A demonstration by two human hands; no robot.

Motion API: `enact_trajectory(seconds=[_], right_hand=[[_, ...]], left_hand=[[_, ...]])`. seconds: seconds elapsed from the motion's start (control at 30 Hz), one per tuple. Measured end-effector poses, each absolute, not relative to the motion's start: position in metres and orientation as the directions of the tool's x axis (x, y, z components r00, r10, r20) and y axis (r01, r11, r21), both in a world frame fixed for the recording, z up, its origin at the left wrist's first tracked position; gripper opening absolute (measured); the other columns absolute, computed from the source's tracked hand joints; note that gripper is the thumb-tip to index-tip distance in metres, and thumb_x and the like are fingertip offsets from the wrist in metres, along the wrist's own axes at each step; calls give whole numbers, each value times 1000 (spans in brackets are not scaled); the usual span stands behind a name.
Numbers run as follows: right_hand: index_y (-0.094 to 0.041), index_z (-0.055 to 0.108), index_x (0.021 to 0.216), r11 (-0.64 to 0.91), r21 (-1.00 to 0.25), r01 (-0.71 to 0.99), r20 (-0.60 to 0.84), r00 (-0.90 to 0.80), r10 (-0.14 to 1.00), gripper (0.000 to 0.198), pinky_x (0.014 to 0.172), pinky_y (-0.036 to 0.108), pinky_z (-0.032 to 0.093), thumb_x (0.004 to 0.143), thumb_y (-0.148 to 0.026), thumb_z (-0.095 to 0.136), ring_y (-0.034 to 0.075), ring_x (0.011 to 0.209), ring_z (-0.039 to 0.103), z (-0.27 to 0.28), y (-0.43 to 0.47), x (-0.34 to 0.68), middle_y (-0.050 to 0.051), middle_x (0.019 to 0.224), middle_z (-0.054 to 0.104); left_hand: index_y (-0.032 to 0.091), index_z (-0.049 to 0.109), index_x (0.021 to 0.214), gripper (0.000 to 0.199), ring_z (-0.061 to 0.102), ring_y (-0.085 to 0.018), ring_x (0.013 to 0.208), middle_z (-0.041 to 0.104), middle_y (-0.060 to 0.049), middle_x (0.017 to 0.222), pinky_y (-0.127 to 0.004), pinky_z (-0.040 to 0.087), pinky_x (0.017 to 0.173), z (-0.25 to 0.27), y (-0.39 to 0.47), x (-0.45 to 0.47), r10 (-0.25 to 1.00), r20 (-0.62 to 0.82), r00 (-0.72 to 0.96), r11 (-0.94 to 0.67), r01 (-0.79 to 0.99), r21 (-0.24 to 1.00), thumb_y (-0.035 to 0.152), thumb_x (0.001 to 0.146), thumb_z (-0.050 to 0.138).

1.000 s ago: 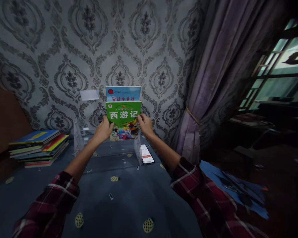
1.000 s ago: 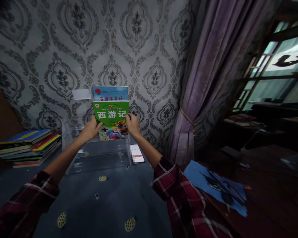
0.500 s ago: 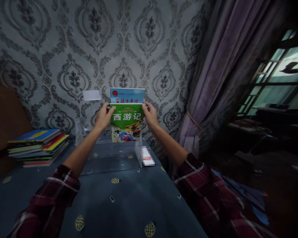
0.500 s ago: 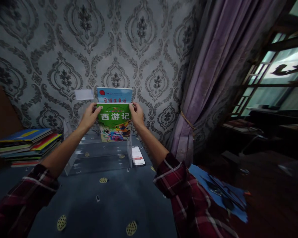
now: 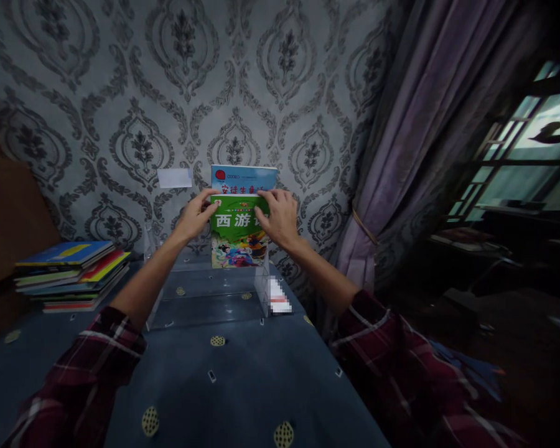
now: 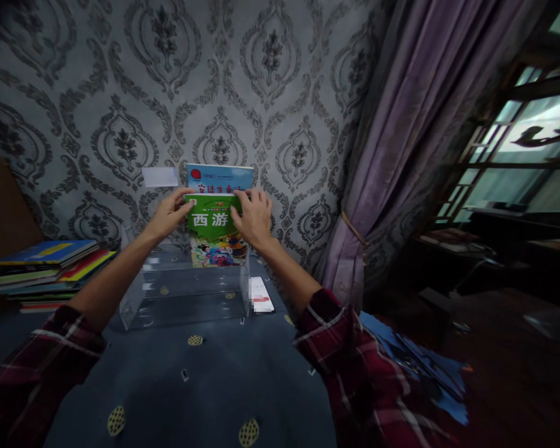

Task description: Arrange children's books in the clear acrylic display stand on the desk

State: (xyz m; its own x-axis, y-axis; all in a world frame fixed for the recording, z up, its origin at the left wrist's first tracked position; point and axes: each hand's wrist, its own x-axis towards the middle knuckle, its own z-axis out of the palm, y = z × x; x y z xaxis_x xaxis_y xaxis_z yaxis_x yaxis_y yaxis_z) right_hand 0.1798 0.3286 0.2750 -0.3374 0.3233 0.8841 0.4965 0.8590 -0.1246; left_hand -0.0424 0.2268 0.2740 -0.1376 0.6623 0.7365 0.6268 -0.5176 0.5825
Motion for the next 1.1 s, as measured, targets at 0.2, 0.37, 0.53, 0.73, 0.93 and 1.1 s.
enact_trajectory(seconds=[0.2, 0.37, 0.53, 0.73, 0.93, 1.1], right_hand=[[-18, 65, 122, 782, 82, 617, 801, -508, 317, 33, 97, 48, 39, 92, -31, 60, 35, 114, 52, 294, 319, 185, 15, 118, 66], [-19, 65, 118, 799, 144, 583, 784, -560, 268, 28, 90, 44, 41, 93, -30, 59, 34, 108, 55, 298, 317, 193, 15, 112, 69], [-18, 65, 115, 849, 142, 509, 807, -557, 199, 24, 91, 44, 42, 93, -28, 59, 33, 105, 58, 291, 315, 200, 14, 110, 71], [-20, 63, 111, 900, 107, 423, 813, -558, 166, 22, 86, 42, 45, 90, -23, 58, 32, 102, 61, 286, 315, 203, 13, 110, 71], [-21, 61, 107, 926, 87, 368, 821, -552, 142, 21, 86, 42, 49, 88, -21, 55, 32, 103, 61, 284, 315, 201, 14, 109, 70], [-22, 59, 108, 936, 55, 347, 803, -573, 165, 23, 79, 39, 49, 86, -23, 54, 29, 90, 61, 285, 317, 203, 11, 101, 69]], left_hand=[[19, 67, 111, 38, 58, -14, 74, 64, -2, 85, -19, 45, 56, 295, 221, -50, 741, 659, -127, -469, 605, 644, 48, 88, 57], [17, 71, 106, 44, 63, -15, 72, 70, -6, 89, -19, 44, 54, 306, 219, -47, 777, 610, -158, -400, 624, 671, 53, 91, 50], [16, 74, 107, 45, 66, -16, 70, 75, -8, 89, -20, 45, 54, 314, 215, -44, 817, 515, -258, -305, 565, 766, 50, 91, 51], [16, 76, 106, 35, 68, -15, 66, 75, -6, 82, -21, 50, 55, 321, 216, -51, 853, 465, -237, -290, 524, 800, 36, 79, 65], [15, 76, 103, 34, 69, -16, 64, 73, -3, 72, -21, 49, 54, 315, 225, -56, 815, 539, -210, -353, 558, 751, 29, 75, 64], [15, 74, 100, 30, 68, -16, 61, 69, -1, 67, -20, 48, 52, 312, 229, -57, 784, 589, -196, -389, 585, 712, 27, 76, 61]])
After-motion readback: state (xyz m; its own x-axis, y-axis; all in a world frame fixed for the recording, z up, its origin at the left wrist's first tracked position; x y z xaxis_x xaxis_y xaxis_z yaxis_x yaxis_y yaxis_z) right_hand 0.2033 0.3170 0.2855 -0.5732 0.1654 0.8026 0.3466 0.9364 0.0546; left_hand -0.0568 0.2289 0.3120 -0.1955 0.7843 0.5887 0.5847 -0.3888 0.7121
